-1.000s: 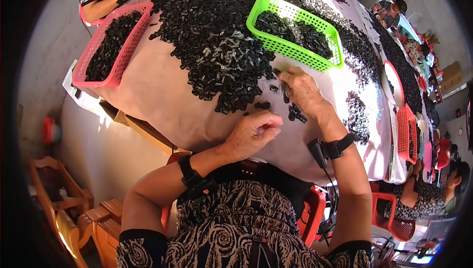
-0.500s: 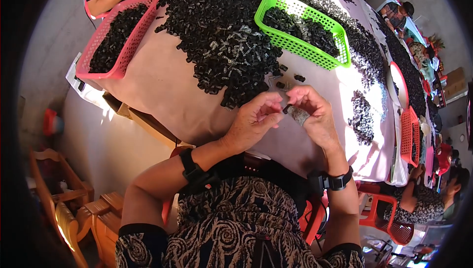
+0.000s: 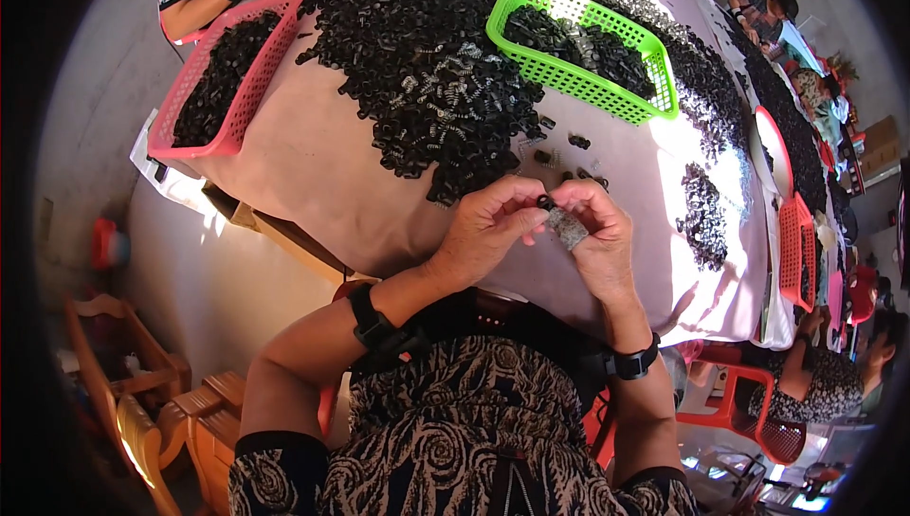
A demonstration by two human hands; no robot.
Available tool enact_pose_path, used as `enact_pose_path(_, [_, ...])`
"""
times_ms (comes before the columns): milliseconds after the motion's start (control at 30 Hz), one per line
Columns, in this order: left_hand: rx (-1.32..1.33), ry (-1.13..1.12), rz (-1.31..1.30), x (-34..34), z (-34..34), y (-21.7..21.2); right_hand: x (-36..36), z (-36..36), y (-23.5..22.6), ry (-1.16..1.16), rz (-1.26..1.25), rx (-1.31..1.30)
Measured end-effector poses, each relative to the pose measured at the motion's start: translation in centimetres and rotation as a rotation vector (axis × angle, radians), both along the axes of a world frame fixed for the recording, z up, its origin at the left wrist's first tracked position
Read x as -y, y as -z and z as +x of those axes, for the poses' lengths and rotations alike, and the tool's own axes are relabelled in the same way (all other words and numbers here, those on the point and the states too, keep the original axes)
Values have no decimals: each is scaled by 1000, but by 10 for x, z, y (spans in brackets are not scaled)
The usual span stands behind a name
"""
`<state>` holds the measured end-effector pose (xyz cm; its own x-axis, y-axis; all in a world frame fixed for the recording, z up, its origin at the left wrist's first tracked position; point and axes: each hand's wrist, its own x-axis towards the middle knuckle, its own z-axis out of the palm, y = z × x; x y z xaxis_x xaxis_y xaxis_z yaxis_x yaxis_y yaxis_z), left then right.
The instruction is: Sorting small black plastic parts on a table from a pile into containers.
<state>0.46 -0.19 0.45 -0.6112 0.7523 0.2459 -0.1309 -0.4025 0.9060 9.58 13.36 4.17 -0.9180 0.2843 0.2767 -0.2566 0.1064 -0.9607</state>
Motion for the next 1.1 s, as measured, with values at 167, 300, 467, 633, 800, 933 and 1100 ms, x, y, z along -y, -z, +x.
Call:
enact_pose_path(167, [-58,-57,-20,0,0,1,-1,2,8,60,66,-16])
enact_pose_path(300, [-53,-62,3,-3,1,4,-2,3,13,84,67,-33])
enact_pose_path(467, [-109,-85,-43,-2,0,4,-4,5,14,110,251,67])
enact_pose_path(633, [-17,-22,-42,-2,0,1,-30,4,-5,184,228,181])
enact_pose_path(800, [-40,-21,-110,0,3,1,-84,-8,-11,443,608,189])
enact_pose_path(933, [-32,-33,-124,-4,2,2,-112,-17,5,302,689,173])
enact_pose_path(1100, [-41,-31,-138,-3,3,3,-98,-27,-10,154,916,214])
